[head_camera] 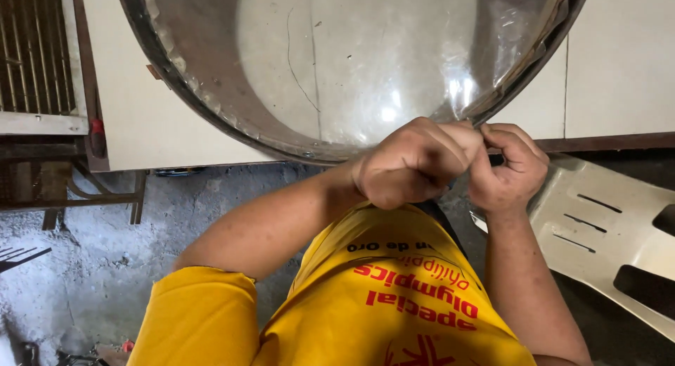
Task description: The person assembles a drum by attaching a metal rim to the drumhead using bolts and nuts. They use a wrench to tighten the bolts around the rim and then secure the nuts by hand.
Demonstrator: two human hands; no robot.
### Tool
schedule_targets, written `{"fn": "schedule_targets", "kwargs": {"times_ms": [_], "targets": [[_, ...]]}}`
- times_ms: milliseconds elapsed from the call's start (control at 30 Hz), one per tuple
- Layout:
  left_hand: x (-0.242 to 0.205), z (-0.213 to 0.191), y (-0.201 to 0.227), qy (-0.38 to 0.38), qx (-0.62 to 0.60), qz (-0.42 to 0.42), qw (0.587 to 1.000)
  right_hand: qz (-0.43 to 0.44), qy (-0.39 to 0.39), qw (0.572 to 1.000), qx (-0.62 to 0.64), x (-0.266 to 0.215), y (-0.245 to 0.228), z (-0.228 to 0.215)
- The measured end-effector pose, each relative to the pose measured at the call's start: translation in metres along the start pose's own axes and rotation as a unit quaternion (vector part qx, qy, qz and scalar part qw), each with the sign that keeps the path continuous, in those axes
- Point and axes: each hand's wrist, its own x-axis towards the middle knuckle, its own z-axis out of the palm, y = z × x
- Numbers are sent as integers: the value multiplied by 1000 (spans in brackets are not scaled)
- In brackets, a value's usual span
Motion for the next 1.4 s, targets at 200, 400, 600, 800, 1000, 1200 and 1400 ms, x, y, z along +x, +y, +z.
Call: {"fn": "schedule_targets", "kwargs": {"times_ms": [200,400,600,800,1000,1200,1400], "targets": [[1,-2,-17,28,-11,-65,997,-3,11,1000,-2,2,-4,2],[71,5,-22,185,38,-150,971,19,14,999,-24,-1,-14,5],[119,-2,-93,255,210,-372,867,10,10,999,-49,-3,-13,5],[113,-4,-104,267,179,-376,869,-9,0,999,-34,1,-21,3],[109,0,-14,251,83,-315,911,7,-4,999,-46,1,-25,3],[46,7,29,113,70,-106,985,15,0,998,-55,0,-23,4],[25,13,25,123,15,-114,986,15,-2,999,-45,-1,-20,5]]}}
